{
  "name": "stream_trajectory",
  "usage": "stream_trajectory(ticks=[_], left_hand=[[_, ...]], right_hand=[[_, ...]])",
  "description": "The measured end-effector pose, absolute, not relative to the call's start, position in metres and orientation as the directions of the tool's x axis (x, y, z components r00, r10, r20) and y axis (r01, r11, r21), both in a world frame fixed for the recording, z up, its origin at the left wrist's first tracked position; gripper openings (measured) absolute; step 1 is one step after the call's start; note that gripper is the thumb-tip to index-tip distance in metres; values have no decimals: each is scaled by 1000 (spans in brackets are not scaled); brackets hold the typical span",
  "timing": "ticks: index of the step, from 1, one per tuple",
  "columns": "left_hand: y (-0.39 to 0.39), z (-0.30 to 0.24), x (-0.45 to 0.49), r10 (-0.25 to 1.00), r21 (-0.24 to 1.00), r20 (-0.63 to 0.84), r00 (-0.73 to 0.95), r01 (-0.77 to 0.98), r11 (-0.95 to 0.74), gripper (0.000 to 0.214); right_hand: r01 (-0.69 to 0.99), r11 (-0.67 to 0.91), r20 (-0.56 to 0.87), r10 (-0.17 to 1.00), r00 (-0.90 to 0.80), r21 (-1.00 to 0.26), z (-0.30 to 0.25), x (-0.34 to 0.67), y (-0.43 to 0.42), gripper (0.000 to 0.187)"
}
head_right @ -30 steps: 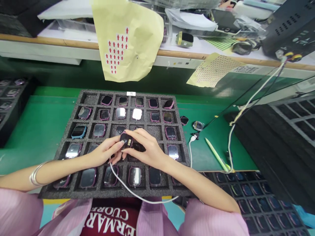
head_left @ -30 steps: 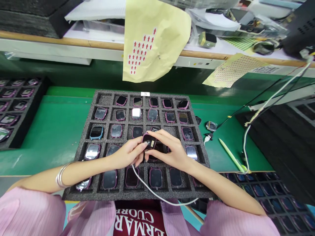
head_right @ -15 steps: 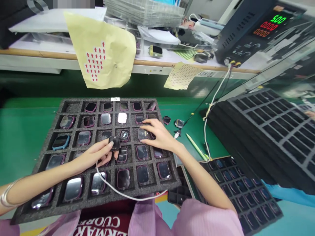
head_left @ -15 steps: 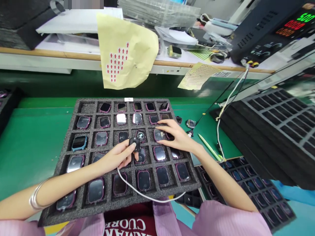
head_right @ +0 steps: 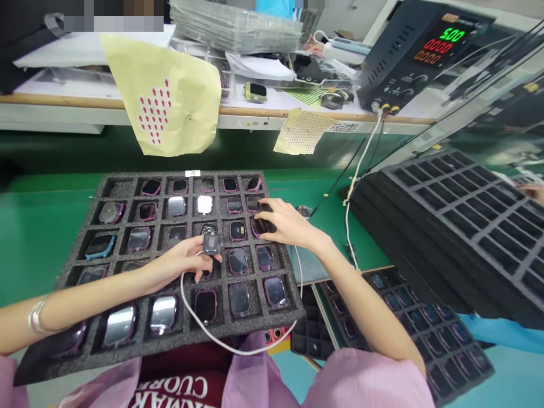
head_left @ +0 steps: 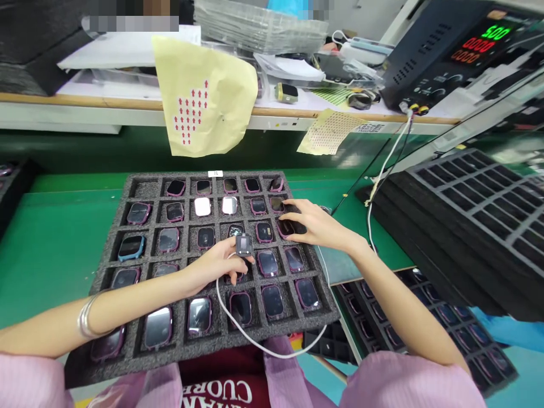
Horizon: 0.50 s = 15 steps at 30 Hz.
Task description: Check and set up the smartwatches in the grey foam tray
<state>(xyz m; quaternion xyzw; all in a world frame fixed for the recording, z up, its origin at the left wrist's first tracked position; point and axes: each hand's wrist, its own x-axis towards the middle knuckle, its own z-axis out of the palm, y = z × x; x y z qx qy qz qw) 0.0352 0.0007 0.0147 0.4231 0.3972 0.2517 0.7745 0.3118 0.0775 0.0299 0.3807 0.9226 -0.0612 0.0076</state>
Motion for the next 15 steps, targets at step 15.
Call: stream_trajectory(ticks=[15], left_hand=[[-6,7,29,762,858,-256,595,-223,463,38]], right_hand=[[492,747,253,633,-731,-448,38,229,27,37]])
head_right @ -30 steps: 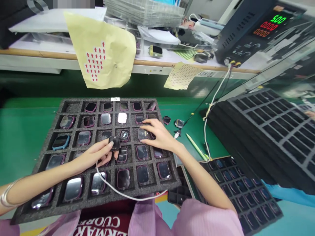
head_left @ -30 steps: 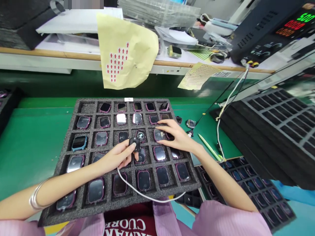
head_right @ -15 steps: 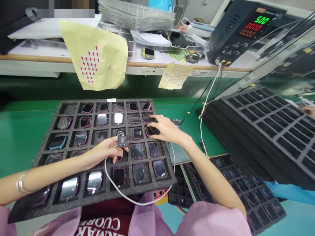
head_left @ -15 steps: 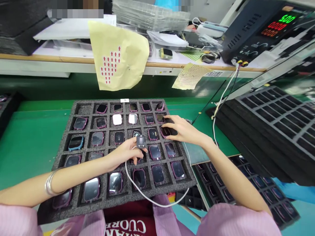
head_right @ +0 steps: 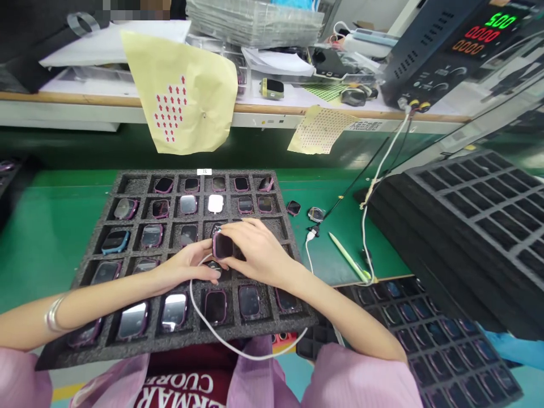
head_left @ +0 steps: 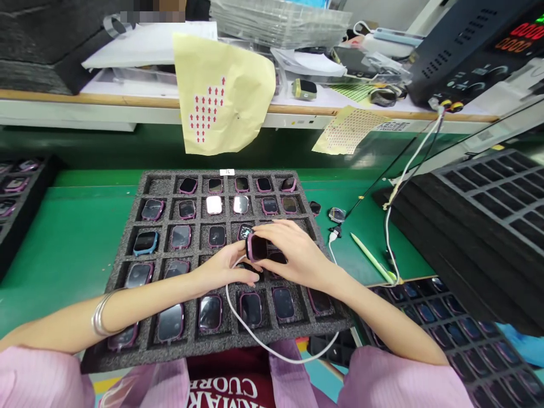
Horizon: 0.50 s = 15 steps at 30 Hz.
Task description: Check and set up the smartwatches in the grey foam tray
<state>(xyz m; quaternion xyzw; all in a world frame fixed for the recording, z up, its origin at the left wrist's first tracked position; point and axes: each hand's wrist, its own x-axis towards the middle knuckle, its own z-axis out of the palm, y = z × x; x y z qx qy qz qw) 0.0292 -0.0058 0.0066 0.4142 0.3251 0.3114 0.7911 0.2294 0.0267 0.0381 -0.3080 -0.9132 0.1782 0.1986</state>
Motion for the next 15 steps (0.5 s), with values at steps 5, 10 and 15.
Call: stream_trajectory(ticks=[5,10,15], left_hand=[[-7,-1,31,806,864,-250,537,-252,435,35],[-10,-6,33,841,864,-292,455,-252,437,32],[-13,-8,33,842,878,-273,464,-237,415,32]], right_hand=[[503,744,226,634,-740,-440,20,213,28,33],[500,688,262,690,-675,-526,13,212,26,31],[489,677,302,707,-640,-550,5,212,18,33]])
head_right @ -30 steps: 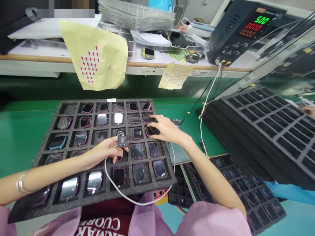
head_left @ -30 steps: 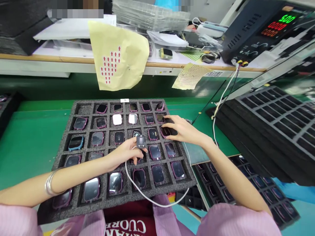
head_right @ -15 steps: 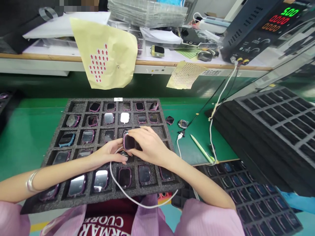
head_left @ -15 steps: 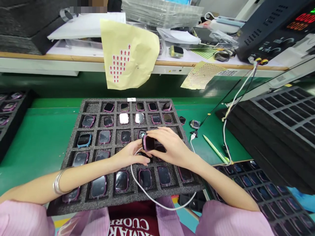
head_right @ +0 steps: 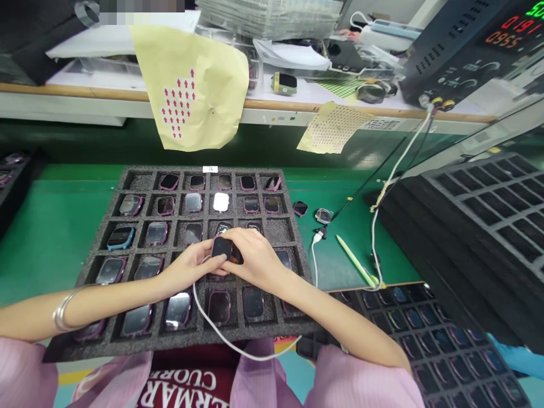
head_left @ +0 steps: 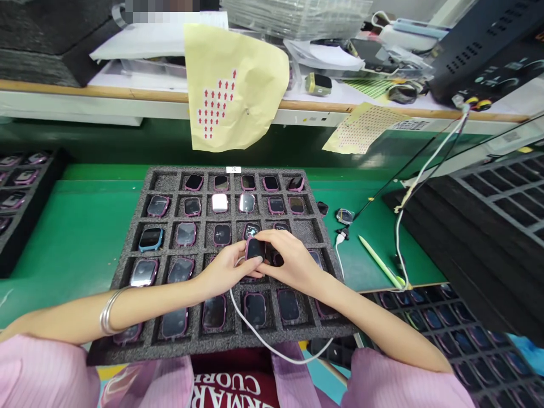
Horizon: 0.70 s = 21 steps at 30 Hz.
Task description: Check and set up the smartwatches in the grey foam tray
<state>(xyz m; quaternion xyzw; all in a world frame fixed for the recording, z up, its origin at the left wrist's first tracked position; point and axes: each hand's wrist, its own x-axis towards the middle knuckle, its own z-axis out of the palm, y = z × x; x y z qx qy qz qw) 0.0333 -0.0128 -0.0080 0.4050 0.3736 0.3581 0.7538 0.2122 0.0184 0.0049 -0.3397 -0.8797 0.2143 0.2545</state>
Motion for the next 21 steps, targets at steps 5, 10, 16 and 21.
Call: stream_trajectory(ticks=[5,10,16,21], left_hand=[[-13,-9,33,851,900,-247,464,-216,379,34],[-12,-6,31,851,913,-209,481,-215,346,36],[-12,-7,29,841,922,-203,501,-193,337,36],[-16,-12,30,818,941,-243,521,-76,329,43]], right_hand=[[477,688,321,698,-640,-547,3,211,16,35],[438,689,338,690,-640,-578,4,210,16,36],[439,678,337,701,-629,-590,0,210,14,37],[404,696,329,668,-667,-594,13,217,17,38]])
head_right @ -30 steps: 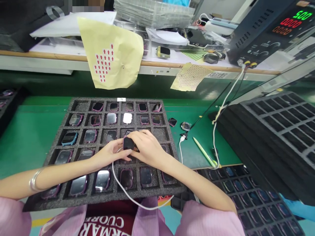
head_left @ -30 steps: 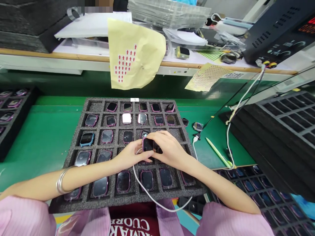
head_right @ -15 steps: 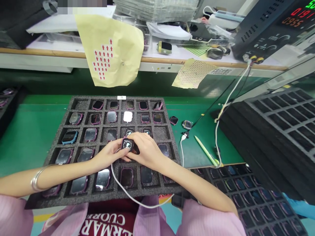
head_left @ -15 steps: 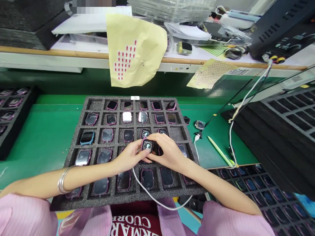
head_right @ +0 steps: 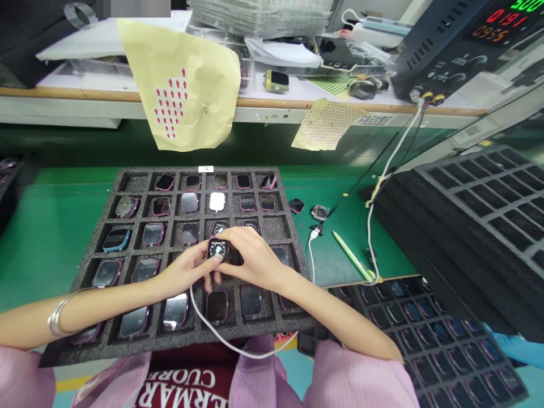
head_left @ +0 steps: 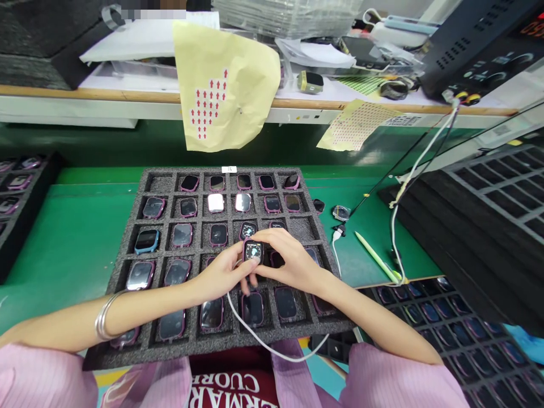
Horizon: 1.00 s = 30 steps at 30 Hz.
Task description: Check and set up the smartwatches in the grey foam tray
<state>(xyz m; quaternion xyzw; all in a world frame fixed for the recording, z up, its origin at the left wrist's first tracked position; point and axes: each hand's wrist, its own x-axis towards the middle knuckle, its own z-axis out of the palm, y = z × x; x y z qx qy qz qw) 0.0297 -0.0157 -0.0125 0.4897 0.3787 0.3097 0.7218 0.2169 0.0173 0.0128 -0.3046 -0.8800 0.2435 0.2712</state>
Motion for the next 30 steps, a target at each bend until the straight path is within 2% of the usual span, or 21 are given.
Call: stream_trajectory(ticks=[3,6,9,13,16,20,22,27,30], left_hand=[[-18,-17,29,841,968,-188,507,-50,247,44],[-19,-18,29,834,966,-180,521,-67,250,39],[-20,-13,31,817,957,-231,529,-29,289,37],[-24,-4,35,819,941,-307,485,28,337,45],[-29,-1,36,828,933,-340,446,52,355,50],[-33,-4,34,847,940,-331,416,68,334,46],[-35,-5,34,849,941,-329,413,70,330,46],[-37,-8,33,845,938,-337,415,65,341,51],[-37,-8,30,839,940,-333,431,88,328,50]], right_hand=[[418,703,364,678,-638,-575,32,240,26,41],[574,636,374,770,-517,-517,40,276,39,42],[707,573,305,820,-485,-415,27,307,49,37],[757,549,219,836,-503,-353,8,320,50,42],[779,557,142,829,-540,-289,21,323,43,47],[757,615,62,783,-619,-220,53,326,26,24],[724,655,-6,741,-672,-214,59,324,17,20],[735,658,-128,724,-677,-165,47,312,0,43],[747,656,-133,735,-665,-109,43,307,-4,46]])
